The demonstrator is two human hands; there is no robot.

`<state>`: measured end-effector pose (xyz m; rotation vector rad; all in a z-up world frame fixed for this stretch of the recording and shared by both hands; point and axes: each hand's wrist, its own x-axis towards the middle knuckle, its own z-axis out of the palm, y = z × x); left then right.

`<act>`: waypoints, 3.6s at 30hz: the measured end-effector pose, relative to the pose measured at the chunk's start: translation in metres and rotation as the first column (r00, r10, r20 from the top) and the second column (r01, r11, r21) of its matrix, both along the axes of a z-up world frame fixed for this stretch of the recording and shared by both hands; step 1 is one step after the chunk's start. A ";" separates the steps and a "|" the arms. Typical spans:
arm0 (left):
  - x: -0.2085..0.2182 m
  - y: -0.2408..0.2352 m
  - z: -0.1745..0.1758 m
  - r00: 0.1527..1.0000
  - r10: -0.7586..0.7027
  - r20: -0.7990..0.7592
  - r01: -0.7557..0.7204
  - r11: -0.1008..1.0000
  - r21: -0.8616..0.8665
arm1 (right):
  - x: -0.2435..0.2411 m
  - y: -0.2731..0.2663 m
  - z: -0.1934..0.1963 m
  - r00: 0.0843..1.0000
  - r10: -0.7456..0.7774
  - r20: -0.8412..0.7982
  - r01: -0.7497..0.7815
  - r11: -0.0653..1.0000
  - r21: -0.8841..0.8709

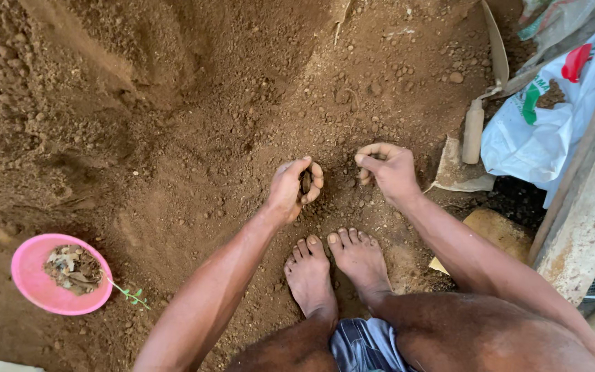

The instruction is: The person repeatedly picks up small clumps of soil and debris from a pile, breaks them apart by hand, and places the material into a pink bowl. The person also uses a small hand shovel to move soil around the pile.

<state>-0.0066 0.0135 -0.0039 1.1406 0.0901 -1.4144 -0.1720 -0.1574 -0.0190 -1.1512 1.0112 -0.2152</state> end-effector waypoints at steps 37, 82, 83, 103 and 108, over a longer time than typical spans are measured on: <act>0.008 0.011 -0.007 0.992 0.124 -0.002 -0.124 0.992 -0.001 | 0.033 -0.089 0.122 0.870 0.479 0.119 -0.389 0.814 -0.430; 0.114 0.413 0.035 0.088 0.932 0.351 -0.996 0.085 0.024 | 0.400 0.421 0.065 -0.179 0.961 -0.210 -0.579 -0.275 -0.768; 0.112 0.416 0.032 0.071 0.938 0.338 -0.997 0.070 0.016 | 0.402 0.424 0.058 -0.155 0.974 -0.164 -0.687 -0.226 -0.690; 0.065 0.079 0.023 0.374 0.116 0.920 -0.373 0.927 0.035 | 0.161 -0.089 0.088 0.365 0.593 -0.718 -0.840 -0.124 -0.529; 0.012 0.035 0.013 0.567 -0.330 0.755 0.136 0.941 0.310 | 0.080 -0.096 0.042 0.461 0.556 -0.692 -0.729 -0.208 -0.652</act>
